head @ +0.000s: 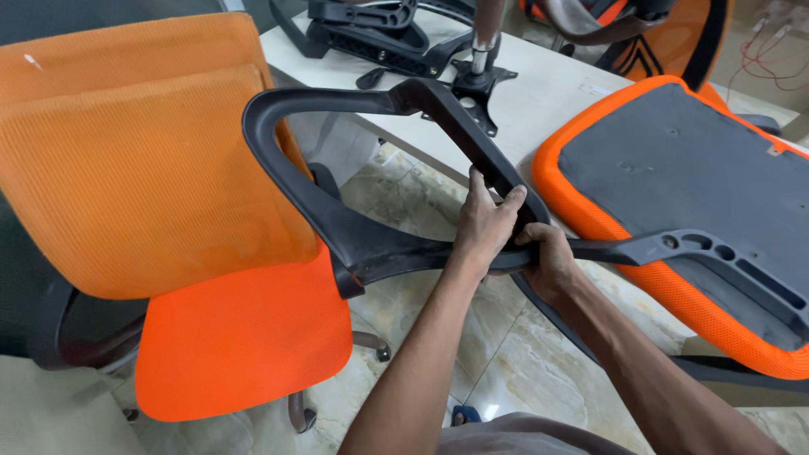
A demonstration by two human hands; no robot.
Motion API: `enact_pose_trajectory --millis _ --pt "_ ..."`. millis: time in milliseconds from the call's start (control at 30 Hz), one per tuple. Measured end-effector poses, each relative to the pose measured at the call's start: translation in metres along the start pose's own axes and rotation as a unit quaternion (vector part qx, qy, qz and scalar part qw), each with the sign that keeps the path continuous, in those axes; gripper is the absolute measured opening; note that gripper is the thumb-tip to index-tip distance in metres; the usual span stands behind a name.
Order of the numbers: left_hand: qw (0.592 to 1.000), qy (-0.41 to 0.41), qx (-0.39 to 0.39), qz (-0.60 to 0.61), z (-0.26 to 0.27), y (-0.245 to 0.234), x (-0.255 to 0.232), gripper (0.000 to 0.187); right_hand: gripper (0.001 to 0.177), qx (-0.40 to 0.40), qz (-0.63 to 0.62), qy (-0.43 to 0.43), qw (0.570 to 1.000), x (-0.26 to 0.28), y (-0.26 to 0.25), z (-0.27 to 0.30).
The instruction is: The person assembles an orange office chair by attaching the backrest frame to the seat using a screwdriver and fasteners. They position the frame, insert screws, and tighten them to secure the backrest to the seat.
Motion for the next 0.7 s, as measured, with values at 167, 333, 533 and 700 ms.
enact_pose_trajectory --millis 167,333,533,700 --pt "0.997 0.041 0.033 -0.051 -0.006 0.037 -0.003 0.060 0.041 0.010 -0.051 -0.040 0.998 0.028 -0.018 -0.009" --pt "0.959 0.099 -0.209 -0.165 -0.014 -0.038 -0.002 0.048 0.032 0.019 -0.095 -0.018 0.995 0.029 -0.002 -0.034" --pt "0.930 -0.057 -0.356 -0.077 -0.061 -0.132 0.046 0.085 0.035 0.006 -0.172 0.027 0.985 0.008 0.022 -0.075" --pt "0.958 -0.070 -0.275 0.052 -0.122 -0.127 0.064 0.096 0.034 -0.015 -0.186 0.032 0.982 0.004 0.046 -0.113"
Point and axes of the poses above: each hand's wrist, its own z-axis away from the middle knuckle, its own y-axis out of the palm, x = y × z, the point moved 9 cm from there along -z, towards the middle knuckle, and after that the axes turned 9 degrees about -x, right-handed, at the moved point
